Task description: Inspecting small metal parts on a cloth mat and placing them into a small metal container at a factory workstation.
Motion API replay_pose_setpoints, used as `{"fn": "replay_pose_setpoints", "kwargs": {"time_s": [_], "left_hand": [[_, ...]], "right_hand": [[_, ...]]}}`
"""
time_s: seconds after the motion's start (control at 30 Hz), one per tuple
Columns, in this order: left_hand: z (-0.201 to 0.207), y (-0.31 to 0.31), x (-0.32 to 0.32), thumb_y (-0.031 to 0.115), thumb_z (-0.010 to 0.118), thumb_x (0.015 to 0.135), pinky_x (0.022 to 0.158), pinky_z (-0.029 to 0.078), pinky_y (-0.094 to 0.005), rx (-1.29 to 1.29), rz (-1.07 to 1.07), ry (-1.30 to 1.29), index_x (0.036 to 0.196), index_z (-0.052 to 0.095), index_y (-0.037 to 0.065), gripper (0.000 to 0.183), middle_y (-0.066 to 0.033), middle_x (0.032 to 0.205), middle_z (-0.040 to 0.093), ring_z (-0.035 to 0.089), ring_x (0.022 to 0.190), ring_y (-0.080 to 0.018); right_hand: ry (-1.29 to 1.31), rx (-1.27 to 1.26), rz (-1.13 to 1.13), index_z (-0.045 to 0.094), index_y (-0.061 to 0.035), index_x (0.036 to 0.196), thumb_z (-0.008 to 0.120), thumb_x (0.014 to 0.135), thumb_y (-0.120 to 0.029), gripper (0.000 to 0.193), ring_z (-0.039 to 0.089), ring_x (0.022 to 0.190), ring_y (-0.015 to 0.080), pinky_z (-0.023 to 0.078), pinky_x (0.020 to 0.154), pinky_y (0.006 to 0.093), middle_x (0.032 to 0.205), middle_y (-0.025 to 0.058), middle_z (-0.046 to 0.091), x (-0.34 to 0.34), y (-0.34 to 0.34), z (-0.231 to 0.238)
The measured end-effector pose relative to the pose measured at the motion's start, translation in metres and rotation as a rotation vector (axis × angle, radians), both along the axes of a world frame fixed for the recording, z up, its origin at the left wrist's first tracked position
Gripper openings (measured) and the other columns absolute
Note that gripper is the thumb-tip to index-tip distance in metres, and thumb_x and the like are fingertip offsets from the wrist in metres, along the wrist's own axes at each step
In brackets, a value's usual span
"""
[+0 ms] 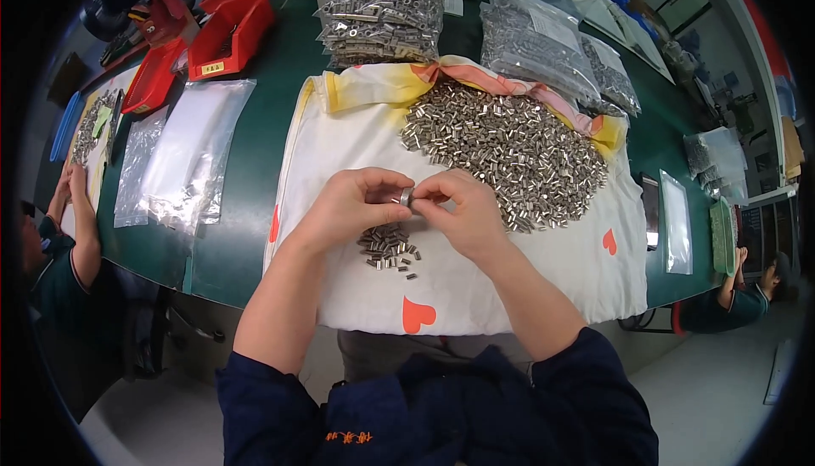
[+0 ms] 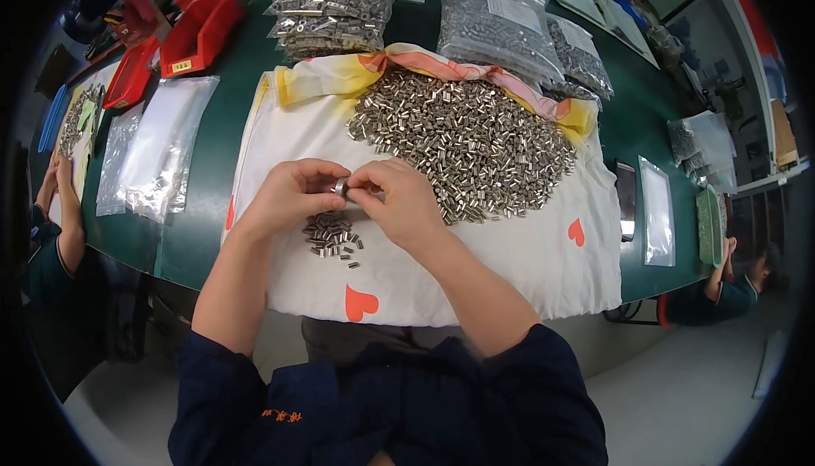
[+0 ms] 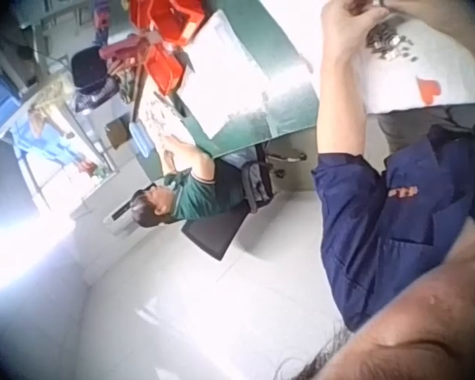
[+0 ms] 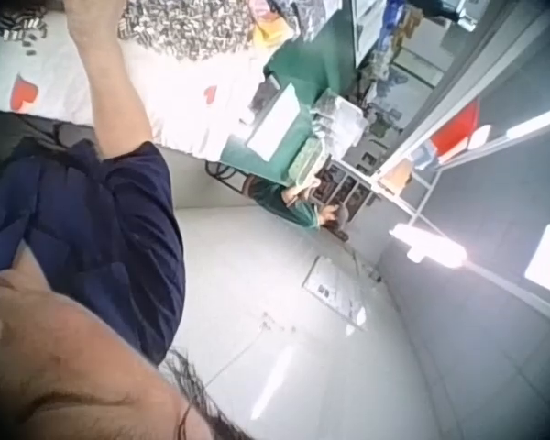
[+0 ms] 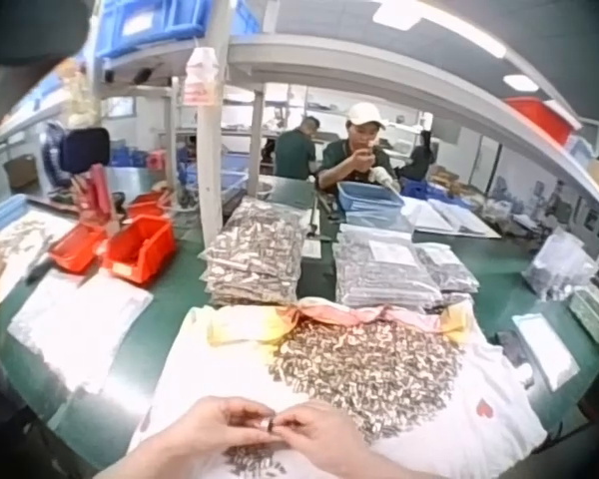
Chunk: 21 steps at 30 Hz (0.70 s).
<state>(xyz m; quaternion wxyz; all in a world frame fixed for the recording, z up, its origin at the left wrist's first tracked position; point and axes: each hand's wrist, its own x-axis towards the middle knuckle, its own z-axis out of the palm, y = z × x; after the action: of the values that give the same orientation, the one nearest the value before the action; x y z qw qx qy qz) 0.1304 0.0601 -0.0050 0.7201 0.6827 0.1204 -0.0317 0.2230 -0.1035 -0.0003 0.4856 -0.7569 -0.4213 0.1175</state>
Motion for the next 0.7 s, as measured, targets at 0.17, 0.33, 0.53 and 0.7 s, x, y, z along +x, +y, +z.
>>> {"fn": "replay_pose_setpoints", "kwargs": {"time_s": [0.17,0.33,0.53,0.7], "left_hand": [[-0.006,-0.002,0.000,0.006,0.071,0.072,0.074,0.048,-0.0229,0.075,-0.023,-0.056,0.103,0.061,0.001,0.033,-0.0024,0.088,0.063,0.058,0.081,-0.0084],[0.004,-0.006,-0.002,0.008,0.072,0.071,0.075,0.048,-0.0253,0.252,-0.158,-0.058,0.102,0.062,0.002,0.033,-0.0034,0.085,0.063,0.059,0.080,-0.0104],[0.004,-0.004,-0.002,0.005,0.071,0.072,0.073,0.048,-0.0229,0.175,-0.162,-0.022,0.103,0.061,0.001,0.032,-0.0031,0.085,0.063,0.058,0.079,-0.0086],[0.001,-0.004,0.003,-0.001,0.067,0.075,0.073,0.048,-0.0203,-0.139,0.016,-0.017,0.108,0.058,-0.003,0.034,-0.0036,0.090,0.062,0.058,0.079,-0.0077]], "right_hand": [[-0.225,-0.120,-0.143,0.064,-0.0033,0.083,0.064,0.073,-0.007,0.010,0.058,0.074,0.0199,0.046,0.068,0.0304,0.080,0.0078,0.062,0.030,-0.016,0.007],[-0.521,-0.371,-0.050,0.064,-0.0063,0.077,0.061,0.074,-0.012,0.006,0.056,0.076,0.0265,0.043,0.072,0.0383,0.077,0.0080,0.062,0.030,-0.020,0.000],[-0.591,-0.367,-0.082,0.065,-0.0066,0.080,0.062,0.073,-0.012,0.009,0.056,0.079,0.0262,0.044,0.071,0.0384,0.079,0.0083,0.063,0.025,-0.017,-0.005],[0.060,-0.090,-0.071,0.066,-0.0043,0.083,0.064,0.074,-0.007,0.010,0.057,0.076,0.0162,0.045,0.069,0.0286,0.079,0.0047,0.063,0.013,-0.012,0.007]]}}
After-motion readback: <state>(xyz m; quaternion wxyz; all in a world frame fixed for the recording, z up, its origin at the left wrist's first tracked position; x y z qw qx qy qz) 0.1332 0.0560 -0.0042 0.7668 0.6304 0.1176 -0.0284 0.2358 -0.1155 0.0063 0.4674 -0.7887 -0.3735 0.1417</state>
